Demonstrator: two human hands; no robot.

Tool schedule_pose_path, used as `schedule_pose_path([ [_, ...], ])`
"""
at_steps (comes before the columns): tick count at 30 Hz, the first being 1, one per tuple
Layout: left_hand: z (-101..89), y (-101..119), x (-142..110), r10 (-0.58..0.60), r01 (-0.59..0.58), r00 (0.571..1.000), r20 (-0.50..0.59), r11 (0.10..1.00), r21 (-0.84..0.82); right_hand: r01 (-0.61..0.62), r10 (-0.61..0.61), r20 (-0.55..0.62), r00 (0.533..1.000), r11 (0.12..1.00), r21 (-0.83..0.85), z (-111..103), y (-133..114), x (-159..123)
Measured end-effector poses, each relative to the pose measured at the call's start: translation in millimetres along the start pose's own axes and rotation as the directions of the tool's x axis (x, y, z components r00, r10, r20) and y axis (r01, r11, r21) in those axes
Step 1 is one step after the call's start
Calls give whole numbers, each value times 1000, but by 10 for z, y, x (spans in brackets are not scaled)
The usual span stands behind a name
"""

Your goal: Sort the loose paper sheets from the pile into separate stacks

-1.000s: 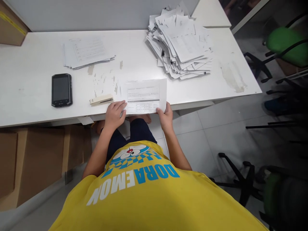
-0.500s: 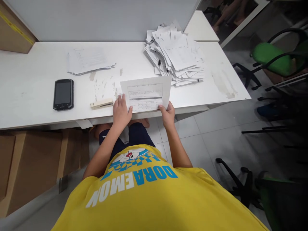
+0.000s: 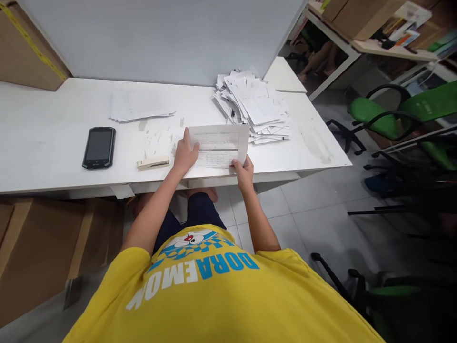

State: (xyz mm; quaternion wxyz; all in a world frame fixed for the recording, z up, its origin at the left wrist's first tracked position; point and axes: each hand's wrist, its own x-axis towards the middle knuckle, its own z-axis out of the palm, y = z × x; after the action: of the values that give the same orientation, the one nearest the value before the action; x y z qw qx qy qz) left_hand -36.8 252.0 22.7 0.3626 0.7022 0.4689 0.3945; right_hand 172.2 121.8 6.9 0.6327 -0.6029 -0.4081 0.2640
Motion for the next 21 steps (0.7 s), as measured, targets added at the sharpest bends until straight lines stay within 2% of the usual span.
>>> schedule_pose_path([
  [4, -39, -39, 7, -20, 17, 999, -32, 995, -96, -29, 30, -19, 999, 999, 28, 27, 10, 46],
  [11, -120, -2, -54, -85, 87, 996, 18, 980, -182, -49, 53, -34, 998, 993, 111, 31, -3, 47],
  [15, -103, 2, -63, -57, 59, 998, 17, 974, -221, -68, 74, -25, 997, 981, 181, 17, -27, 47],
  [18, -89, -13, -53, -35, 44, 999, 42, 970, -240, -63, 71, -23, 997, 966, 253, 13, -123, 75],
  [21, -101, 3, -60, -10, 32, 996, 89, 970, -240, -14, 12, 9, 1000, 959, 284, 21, -334, 152],
])
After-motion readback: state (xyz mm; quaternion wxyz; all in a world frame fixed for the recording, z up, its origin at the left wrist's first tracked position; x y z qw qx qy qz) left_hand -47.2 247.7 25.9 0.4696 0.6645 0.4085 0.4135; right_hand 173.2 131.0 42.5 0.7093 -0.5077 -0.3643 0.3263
